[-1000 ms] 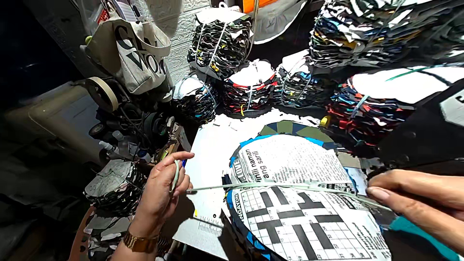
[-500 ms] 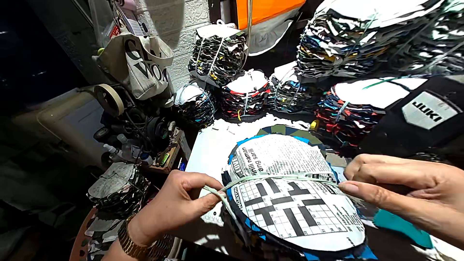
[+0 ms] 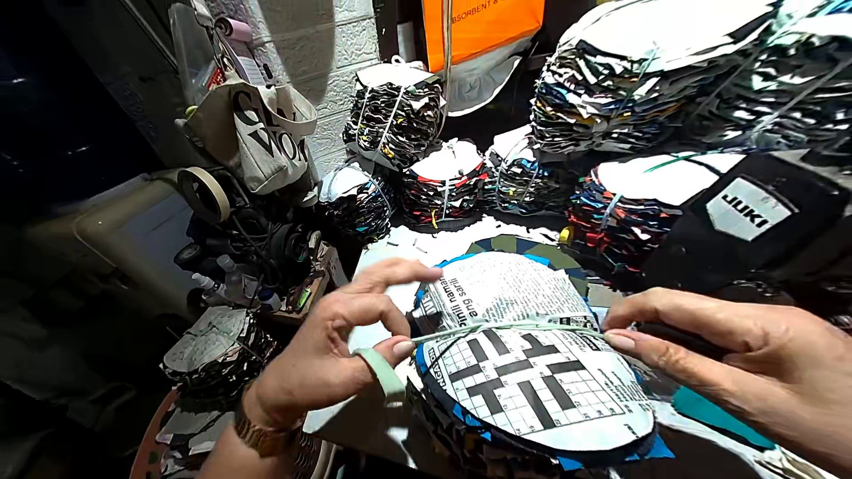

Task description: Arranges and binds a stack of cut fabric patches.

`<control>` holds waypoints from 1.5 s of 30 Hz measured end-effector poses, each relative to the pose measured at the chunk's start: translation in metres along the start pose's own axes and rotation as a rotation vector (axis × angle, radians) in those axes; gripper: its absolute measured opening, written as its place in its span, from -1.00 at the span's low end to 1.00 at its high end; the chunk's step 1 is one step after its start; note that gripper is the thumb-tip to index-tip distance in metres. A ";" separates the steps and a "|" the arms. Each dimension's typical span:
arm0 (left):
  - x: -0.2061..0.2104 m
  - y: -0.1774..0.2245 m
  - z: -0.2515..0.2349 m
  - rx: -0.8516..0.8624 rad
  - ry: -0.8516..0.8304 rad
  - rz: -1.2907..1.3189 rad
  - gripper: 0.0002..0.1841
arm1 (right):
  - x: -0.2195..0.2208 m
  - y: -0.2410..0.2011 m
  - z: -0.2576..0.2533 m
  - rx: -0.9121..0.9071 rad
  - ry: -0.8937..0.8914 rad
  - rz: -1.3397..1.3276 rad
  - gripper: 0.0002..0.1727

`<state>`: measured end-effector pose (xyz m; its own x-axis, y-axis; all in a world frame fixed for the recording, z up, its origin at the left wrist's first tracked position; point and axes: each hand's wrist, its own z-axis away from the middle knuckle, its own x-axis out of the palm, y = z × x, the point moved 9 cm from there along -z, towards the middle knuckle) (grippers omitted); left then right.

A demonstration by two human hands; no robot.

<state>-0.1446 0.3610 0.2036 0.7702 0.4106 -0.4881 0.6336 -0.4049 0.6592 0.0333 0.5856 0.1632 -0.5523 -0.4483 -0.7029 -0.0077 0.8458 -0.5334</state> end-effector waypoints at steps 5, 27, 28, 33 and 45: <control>0.028 -0.020 0.000 -0.037 0.037 0.501 -0.65 | 0.000 -0.007 0.005 -0.127 0.025 0.098 -0.73; 0.036 -0.012 -0.010 0.057 0.132 -0.023 -0.77 | 0.020 -0.060 -0.064 -0.116 -0.224 -1.257 -0.75; 0.035 -0.012 -0.011 0.035 0.123 0.013 -0.77 | 0.025 -0.060 -0.065 -0.115 -0.236 -1.223 -0.76; 0.028 -0.029 -0.009 -0.053 0.271 0.458 -0.81 | 0.028 -0.067 -0.062 -0.169 -0.232 -1.029 -0.76; 0.029 -0.023 -0.004 -0.080 0.294 0.451 -0.76 | 0.026 -0.047 -0.055 -0.120 -0.173 -1.156 -0.77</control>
<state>-0.1373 0.3858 0.1768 0.9040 0.4267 0.0262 0.2287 -0.5346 0.8135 -0.0272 0.5497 0.1960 -0.0452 -0.9928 0.1106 -0.5137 -0.0719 -0.8550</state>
